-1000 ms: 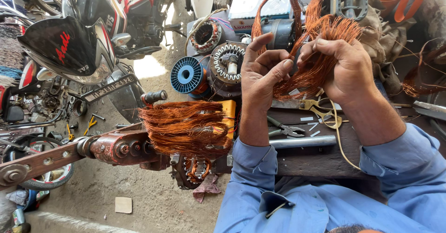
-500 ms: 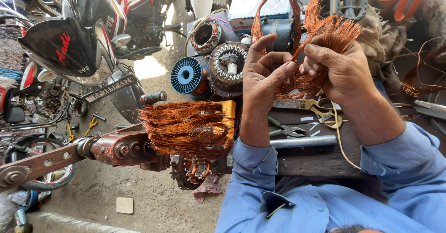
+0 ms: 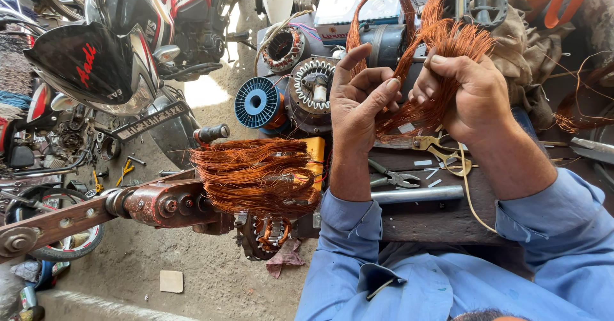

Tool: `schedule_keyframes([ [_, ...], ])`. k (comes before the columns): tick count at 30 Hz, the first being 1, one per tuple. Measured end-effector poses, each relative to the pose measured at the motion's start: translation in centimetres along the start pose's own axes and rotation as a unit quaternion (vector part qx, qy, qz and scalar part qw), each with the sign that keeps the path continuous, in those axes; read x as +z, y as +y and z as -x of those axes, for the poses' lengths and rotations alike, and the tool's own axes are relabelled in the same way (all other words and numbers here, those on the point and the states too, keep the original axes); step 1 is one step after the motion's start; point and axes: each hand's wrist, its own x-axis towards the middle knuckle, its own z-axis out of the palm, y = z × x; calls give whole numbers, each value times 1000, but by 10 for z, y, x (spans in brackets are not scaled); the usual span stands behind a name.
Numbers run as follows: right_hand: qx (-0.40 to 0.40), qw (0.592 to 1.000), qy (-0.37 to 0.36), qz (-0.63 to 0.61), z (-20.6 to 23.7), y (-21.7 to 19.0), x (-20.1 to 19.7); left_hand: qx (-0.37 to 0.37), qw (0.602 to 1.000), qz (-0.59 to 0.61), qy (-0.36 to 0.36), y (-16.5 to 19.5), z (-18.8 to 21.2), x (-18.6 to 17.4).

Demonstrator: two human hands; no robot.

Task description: The person holds and twists strands of copper wire with both hands, preparing them for winding onto a motor stator. The hands repeatedly gather, align, and twist the wire bundle while other motor components and tools rest on the workbench.

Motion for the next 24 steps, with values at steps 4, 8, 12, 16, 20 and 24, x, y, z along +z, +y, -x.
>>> schedule_keyframes([
  [4,17,1000,17,-15,0,-1,-3,7,1000,1,-13,0,0,1],
  [8,-7,999,-3,38,2,-2,1,2,1000,7,-16,-1,0,0],
  [12,-16,997,-19,73,4,-5,6,10,1000,14,-21,-3,-2,-2],
  [16,19,998,5,-55,2,-9,5,14,1000,-5,-11,-4,-2,-2],
  [20,17,999,0,-41,3,-5,2,6,1000,-13,-16,-3,1,1],
  [24,17,1000,6,18,3,-2,-2,-8,1000,-15,-23,-1,2,4],
])
